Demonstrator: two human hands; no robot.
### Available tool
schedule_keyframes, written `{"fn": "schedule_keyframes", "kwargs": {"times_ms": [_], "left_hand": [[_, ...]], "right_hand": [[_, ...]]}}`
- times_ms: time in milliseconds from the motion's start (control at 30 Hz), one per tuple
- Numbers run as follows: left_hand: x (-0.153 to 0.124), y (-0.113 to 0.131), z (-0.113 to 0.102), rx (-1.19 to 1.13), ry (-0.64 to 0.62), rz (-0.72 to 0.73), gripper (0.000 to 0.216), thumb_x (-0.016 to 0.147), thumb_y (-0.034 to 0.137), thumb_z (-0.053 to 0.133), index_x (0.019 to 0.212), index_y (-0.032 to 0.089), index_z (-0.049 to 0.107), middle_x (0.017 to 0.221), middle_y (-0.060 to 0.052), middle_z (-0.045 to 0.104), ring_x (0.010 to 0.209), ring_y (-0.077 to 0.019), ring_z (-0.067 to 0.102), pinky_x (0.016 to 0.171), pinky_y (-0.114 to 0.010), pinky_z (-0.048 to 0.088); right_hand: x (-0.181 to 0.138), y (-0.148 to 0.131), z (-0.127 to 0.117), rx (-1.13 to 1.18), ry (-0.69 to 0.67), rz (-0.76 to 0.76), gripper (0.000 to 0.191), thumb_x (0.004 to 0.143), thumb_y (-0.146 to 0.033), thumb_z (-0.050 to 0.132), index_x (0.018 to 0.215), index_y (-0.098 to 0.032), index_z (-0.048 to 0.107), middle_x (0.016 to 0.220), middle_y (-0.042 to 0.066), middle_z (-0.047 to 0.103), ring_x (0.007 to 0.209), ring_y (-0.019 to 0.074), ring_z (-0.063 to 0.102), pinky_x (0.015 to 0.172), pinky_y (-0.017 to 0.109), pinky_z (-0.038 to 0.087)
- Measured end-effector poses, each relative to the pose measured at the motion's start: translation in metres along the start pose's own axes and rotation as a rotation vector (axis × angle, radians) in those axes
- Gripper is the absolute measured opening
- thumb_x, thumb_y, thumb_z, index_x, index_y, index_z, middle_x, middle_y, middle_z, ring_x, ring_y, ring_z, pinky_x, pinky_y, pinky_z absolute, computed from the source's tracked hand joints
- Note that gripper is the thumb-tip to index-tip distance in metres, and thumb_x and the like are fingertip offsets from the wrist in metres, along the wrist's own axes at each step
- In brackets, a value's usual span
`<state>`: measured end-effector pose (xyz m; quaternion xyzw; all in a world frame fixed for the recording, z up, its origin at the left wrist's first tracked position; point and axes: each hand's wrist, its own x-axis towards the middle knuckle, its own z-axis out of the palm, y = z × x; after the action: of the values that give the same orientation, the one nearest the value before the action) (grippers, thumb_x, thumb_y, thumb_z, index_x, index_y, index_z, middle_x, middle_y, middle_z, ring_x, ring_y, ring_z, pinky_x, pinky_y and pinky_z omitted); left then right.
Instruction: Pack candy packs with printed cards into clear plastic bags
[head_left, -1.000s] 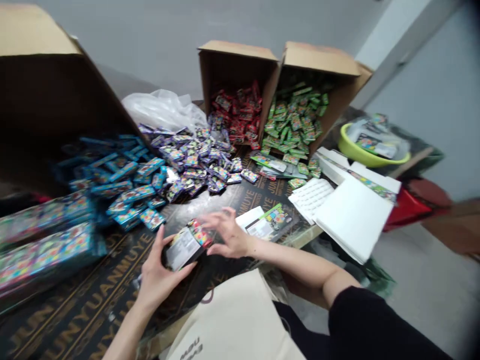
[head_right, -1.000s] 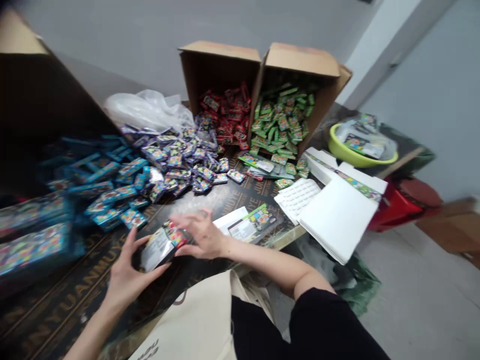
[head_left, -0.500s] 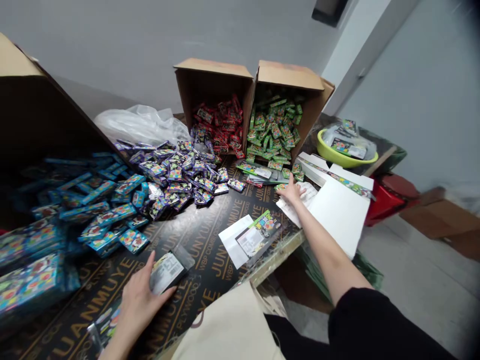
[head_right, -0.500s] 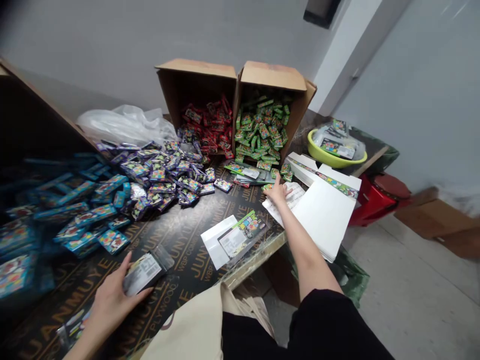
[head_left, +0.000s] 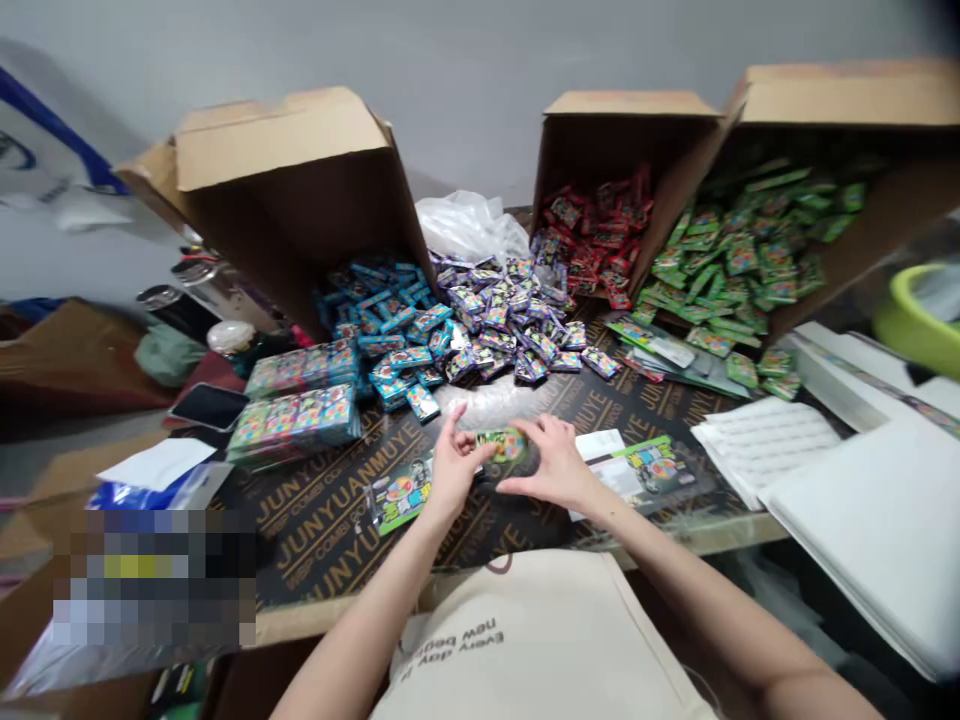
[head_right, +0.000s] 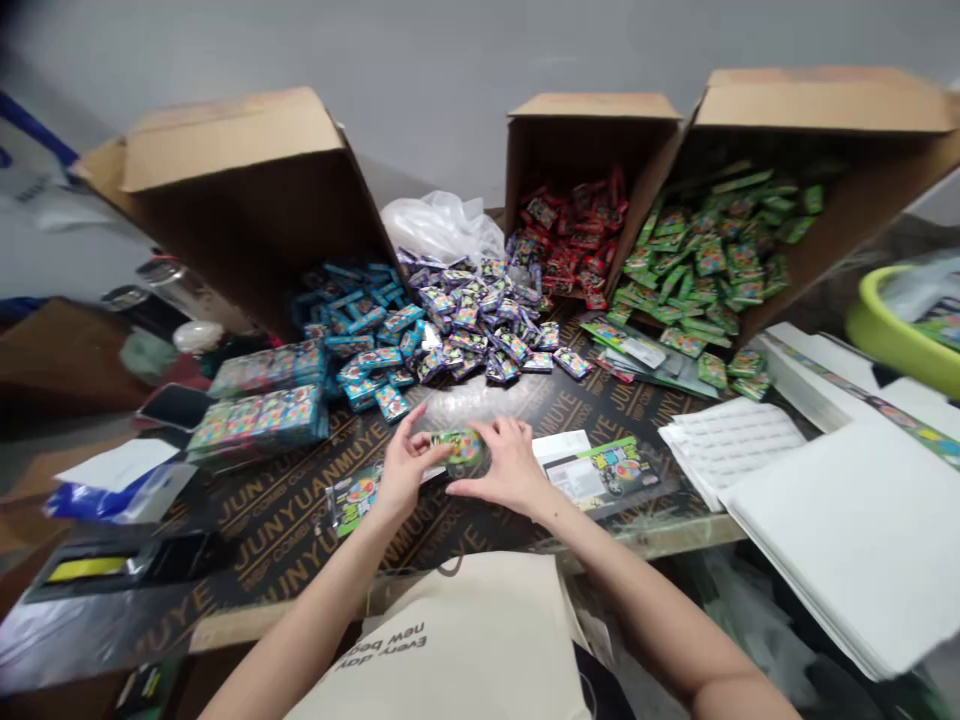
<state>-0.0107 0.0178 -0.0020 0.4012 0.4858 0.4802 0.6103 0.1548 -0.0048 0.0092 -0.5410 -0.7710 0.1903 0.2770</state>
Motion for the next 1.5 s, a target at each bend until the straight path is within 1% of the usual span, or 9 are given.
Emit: {"fn": "schedule_keyframes", "kwargs": {"times_ms": [100,267,367,567,733,1000,1200,1367,1500], "left_hand": [[0.001,0.009,-0.022,-0.084,0.029,-0.073,0.090,0.055,0.025,0.075,0.131,0.020,0.027,0.066,0.003,0.063,0.057,-0.0128,0.061,0.062,-0.027,0.047],[-0.007,0.004,-0.016,-0.138,0.003,-0.134,0.087,0.054,0.020,0.076,0.129,0.017,0.031,0.061,0.004,0.061,0.051,-0.0104,0.057,0.057,-0.023,0.045],[-0.011,-0.005,-0.010,-0.099,-0.005,-0.120,0.082,0.058,0.026,0.074,0.128,0.016,0.031,0.060,0.004,0.059,0.056,-0.0112,0.058,0.062,-0.026,0.045],[-0.007,-0.012,-0.061,0.857,-0.124,0.269,0.088,0.050,0.042,0.075,0.128,0.024,0.038,0.116,-0.011,0.052,0.112,-0.0290,0.045,0.095,-0.048,0.030],[-0.009,-0.020,-0.085,1.267,-0.235,0.399,0.105,0.048,0.033,0.075,0.137,0.024,0.019,0.113,-0.010,0.053,0.109,-0.0303,0.046,0.097,-0.052,0.025],[-0.021,-0.005,-0.067,1.056,-0.338,0.435,0.106,0.051,0.029,0.073,0.138,0.023,0.013,0.120,-0.008,0.049,0.109,-0.0256,0.048,0.102,-0.047,0.024],[-0.009,-0.006,-0.039,0.620,0.152,0.336,0.079,0.057,0.035,0.073,0.128,0.022,0.040,0.109,-0.007,0.052,0.101,-0.0228,0.051,0.089,-0.037,0.040],[-0.009,-0.023,0.001,-0.100,0.196,0.187,0.035,0.073,0.038,0.060,0.097,0.014,0.061,0.094,-0.006,0.064,0.084,-0.0165,0.059,0.080,-0.029,0.045],[-0.016,-0.025,0.022,-0.406,0.292,0.067,0.031,0.074,0.042,0.058,0.076,0.012,0.063,0.071,-0.003,0.066,0.064,-0.0124,0.060,0.067,-0.025,0.046]], "right_hand": [[-0.002,0.000,-0.008,0.083,-0.099,-0.075,0.049,0.057,-0.061,0.066,0.086,-0.022,0.062,0.092,0.006,0.053,0.094,0.0258,0.049,0.084,0.043,0.035],[0.001,-0.012,-0.003,0.041,-0.126,-0.257,0.100,0.049,-0.060,0.070,0.132,-0.020,0.030,0.134,0.016,0.031,0.123,0.0345,0.027,0.099,0.051,0.018],[0.004,-0.015,0.007,0.034,-0.112,-0.278,0.087,0.058,-0.045,0.068,0.132,-0.023,0.028,0.126,0.012,0.042,0.118,0.0306,0.036,0.100,0.050,0.016],[0.008,0.021,0.015,0.054,0.037,-0.195,0.072,0.058,-0.035,0.066,0.123,-0.022,0.037,0.114,0.009,0.052,0.107,0.0285,0.047,0.097,0.047,0.022],[0.010,0.041,0.030,0.047,-0.032,-0.222,0.071,0.064,-0.038,0.067,0.125,-0.020,0.036,0.119,0.011,0.052,0.109,0.0277,0.048,0.100,0.050,0.017],[0.013,0.032,0.019,0.364,-0.299,-0.292,0.088,0.057,-0.042,0.074,0.131,-0.023,0.029,0.133,0.011,0.039,0.123,0.0258,0.037,0.101,0.044,0.025],[0.023,0.002,0.034,0.922,0.086,0.274,0.077,0.081,-0.052,0.044,0.137,-0.026,-0.002,0.119,0.012,0.052,0.105,0.0217,0.054,0.081,0.040,0.047],[0.038,-0.026,0.044,1.232,0.463,0.535,0.052,0.078,-0.051,0.048,0.121,-0.023,0.039,0.095,0.003,0.062,0.083,0.0171,0.060,0.069,0.030,0.049],[0.044,-0.025,0.039,1.341,0.466,0.658,0.042,0.061,-0.031,0.068,0.098,-0.020,0.052,0.064,-0.004,0.061,0.057,0.0132,0.057,0.055,0.024,0.045]]}}
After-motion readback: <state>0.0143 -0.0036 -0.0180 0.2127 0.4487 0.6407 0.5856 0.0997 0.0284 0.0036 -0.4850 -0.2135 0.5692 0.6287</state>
